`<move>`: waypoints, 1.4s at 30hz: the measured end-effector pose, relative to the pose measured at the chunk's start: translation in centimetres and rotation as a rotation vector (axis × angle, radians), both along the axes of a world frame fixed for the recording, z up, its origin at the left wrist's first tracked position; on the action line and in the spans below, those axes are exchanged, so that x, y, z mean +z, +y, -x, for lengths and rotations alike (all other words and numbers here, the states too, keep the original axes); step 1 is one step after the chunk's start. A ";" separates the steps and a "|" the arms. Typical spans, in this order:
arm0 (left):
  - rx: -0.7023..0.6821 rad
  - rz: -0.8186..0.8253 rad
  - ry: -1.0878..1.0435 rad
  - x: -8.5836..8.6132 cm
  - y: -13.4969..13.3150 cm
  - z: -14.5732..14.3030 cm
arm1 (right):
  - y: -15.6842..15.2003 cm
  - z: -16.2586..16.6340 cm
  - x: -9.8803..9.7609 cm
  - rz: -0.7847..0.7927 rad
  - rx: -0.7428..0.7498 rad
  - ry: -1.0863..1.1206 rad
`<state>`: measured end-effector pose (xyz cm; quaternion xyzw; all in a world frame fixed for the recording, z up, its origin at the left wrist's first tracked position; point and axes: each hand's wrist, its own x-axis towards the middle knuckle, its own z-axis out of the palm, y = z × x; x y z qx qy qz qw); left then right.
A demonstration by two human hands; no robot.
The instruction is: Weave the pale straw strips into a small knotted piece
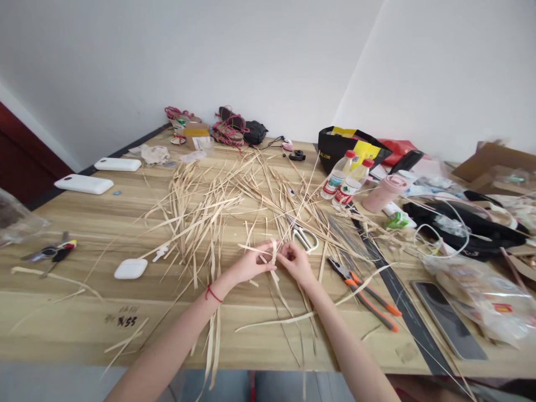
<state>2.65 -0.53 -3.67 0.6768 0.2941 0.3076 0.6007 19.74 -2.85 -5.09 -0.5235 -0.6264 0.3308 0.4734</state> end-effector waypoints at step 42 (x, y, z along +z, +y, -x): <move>0.433 0.311 -0.366 0.9 2.6 2.0 | 0.6 -1.3 1.3 -0.153 -0.100 0.266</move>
